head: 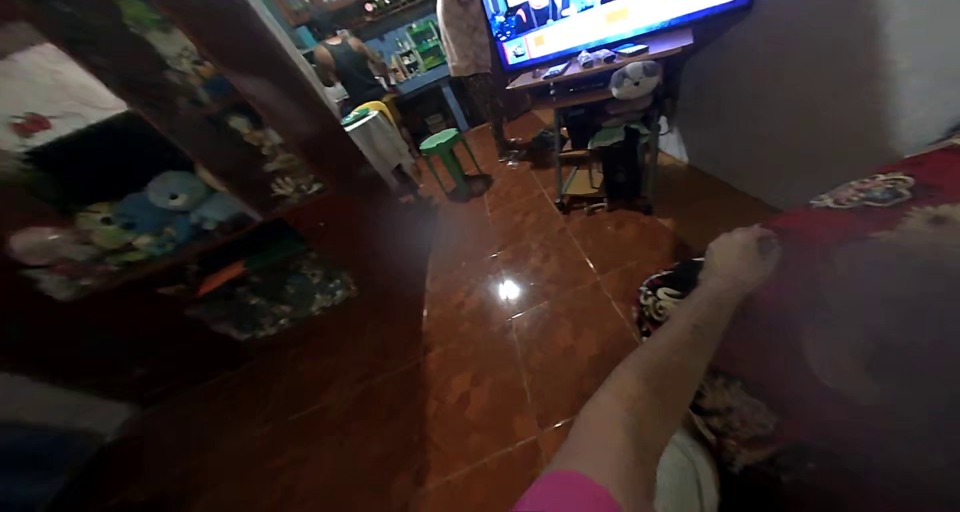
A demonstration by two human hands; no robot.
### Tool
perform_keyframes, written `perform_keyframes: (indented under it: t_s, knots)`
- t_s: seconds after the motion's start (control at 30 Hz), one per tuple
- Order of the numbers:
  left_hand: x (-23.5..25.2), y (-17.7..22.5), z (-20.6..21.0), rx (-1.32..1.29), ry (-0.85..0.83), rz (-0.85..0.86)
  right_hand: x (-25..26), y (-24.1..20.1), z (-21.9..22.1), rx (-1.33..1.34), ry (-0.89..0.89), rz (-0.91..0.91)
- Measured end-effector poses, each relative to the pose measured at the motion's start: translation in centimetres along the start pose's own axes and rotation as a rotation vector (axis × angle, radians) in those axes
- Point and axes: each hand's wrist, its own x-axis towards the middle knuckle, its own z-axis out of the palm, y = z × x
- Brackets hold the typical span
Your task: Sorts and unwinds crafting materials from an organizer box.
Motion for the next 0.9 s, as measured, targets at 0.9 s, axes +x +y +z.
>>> perform_keyframes:
  t_s: [0.9]
  knots:
    - [-11.5,6.2,19.4,-0.405,-0.654,-0.045,-12.4,28.7,-3.0,0.685,1.018,0.866]
